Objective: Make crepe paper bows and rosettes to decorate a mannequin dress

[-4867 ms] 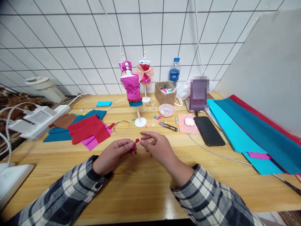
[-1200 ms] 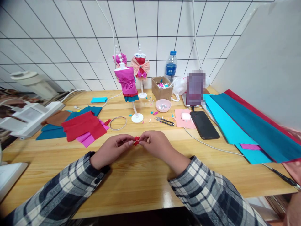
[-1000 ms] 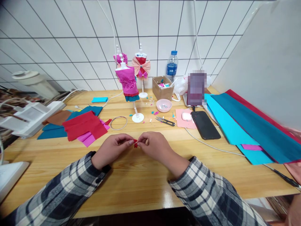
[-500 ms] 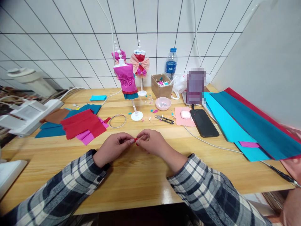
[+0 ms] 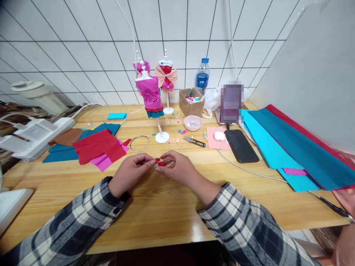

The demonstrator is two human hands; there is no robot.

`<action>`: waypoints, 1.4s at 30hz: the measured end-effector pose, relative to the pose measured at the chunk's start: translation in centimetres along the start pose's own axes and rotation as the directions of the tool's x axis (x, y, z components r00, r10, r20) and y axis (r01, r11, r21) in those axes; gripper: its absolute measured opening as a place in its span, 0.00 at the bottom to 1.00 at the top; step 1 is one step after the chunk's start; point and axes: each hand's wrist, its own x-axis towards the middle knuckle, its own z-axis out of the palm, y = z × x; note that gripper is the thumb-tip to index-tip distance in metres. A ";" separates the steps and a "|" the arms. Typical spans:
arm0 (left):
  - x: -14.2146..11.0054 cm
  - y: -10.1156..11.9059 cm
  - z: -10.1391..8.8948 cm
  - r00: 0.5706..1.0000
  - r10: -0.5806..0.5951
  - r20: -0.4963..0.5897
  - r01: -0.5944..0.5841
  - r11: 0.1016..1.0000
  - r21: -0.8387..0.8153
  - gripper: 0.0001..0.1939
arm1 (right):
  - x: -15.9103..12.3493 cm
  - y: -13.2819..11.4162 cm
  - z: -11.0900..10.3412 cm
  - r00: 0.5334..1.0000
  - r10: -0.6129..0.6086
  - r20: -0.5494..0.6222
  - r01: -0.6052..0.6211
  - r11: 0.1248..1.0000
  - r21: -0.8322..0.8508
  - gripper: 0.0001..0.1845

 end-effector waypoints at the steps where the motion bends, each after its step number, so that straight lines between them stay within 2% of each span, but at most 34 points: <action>1: 0.0 0.0 0.0 1.000 -0.002 -0.008 0.002 1.000 -0.018 0.15 | 0.0 0.1 0.2 1.000 -0.014 -0.018 0.015 0.999 0.032 0.19; 6: 0.0 -0.4 0.1 1.000 -0.017 0.007 0.018 0.996 -0.087 0.16 | 0.2 0.0 0.2 0.993 -0.064 -0.098 0.077 0.987 0.142 0.09; 8: -0.1 -0.3 0.1 0.999 0.028 -0.042 -0.032 0.994 -0.102 0.19 | 0.2 -0.1 0.1 0.994 -0.045 -0.100 0.061 0.985 0.163 0.09; 11: -0.3 0.0 0.0 0.986 0.136 -0.101 -0.138 0.990 -0.006 0.23 | 0.0 -0.3 0.0 0.999 -0.018 -0.044 0.026 0.981 0.194 0.11; 13: -0.4 0.3 -0.1 0.990 0.138 -0.037 -0.136 0.989 0.066 0.18 | -0.1 -0.3 0.0 0.999 -0.029 -0.015 0.032 0.976 0.216 0.13; 15: -0.4 0.4 -0.1 0.996 0.073 0.041 -0.075 0.996 0.055 0.15 | -0.2 -0.3 0.1 0.999 -0.049 -0.015 0.051 0.974 0.222 0.14; 18: -0.3 0.4 0.0 0.996 -0.005 0.094 0.011 0.998 -0.064 0.15 | -0.4 -0.1 0.3 0.988 -0.150 -0.042 0.153 0.983 0.105 0.17; 21: -0.2 0.2 0.1 0.994 -0.032 0.104 0.050 0.983 -0.177 0.15 | -0.4 0.1 0.4 0.949 -0.301 -0.099 0.293 0.952 -0.083 0.18; 25: -0.3 -0.1 0.2 0.988 -0.090 0.126 0.125 0.946 -0.298 0.13 | -0.5 0.0 0.3 0.903 -0.386 -0.188 0.337 0.908 -0.249 0.05; 27: -0.3 -0.3 0.3 0.981 -0.110 0.159 0.160 0.926 -0.343 0.13 | -0.6 -0.1 0.1 0.880 -0.434 -0.192 0.359 0.874 -0.328 0.05; 29: -0.4 -0.3 0.3 0.984 -0.090 0.152 0.138 0.929 -0.344 0.14 | -0.7 -0.2 -0.1 0.855 -0.487 -0.176 0.394 0.832 -0.390 0.06; 31: -0.4 -0.2 0.0 0.999 0.011 0.046 0.000 0.975 -0.221 0.16 | -0.8 -0.3 -0.2 0.832 -0.534 -0.150 0.429 0.790 -0.438 0.07; 33: -0.5 0.0 -0.4 0.975 0.217 -0.050 -0.215 0.976 0.037 0.20 | -0.8 -0.3 -0.3 0.814 -0.567 -0.128 0.443 0.748 -0.495 0.08; 34: -0.6 0.1 -0.6 0.942 0.330 -0.052 -0.317 0.931 0.180 0.21 | -0.9 -0.3 -0.4 0.808 -0.578 -0.119 0.442 0.726 -0.528 0.08; 36: -0.7 0.3 -1.1 0.864 0.503 0.017 -0.465 0.785 0.410 0.17 | -1.0 -0.3 -0.5 0.804 -0.587 -0.095 0.434 0.688 -0.581 0.09; 39: -0.8 0.4 -1.2 0.778 0.623 0.081 -0.532 0.586 0.611 0.09 | -1.1 0.0 -0.3 0.801 -0.596 -0.064 0.439 0.656 -0.615 0.08; 42: -1.0 0.4 -1.0 0.734 0.675 0.072 -0.527 0.500 0.688 0.06 | -1.2 0.0 0.3 0.800 -0.595 -0.070 0.437 0.659 -0.612 0.07</action>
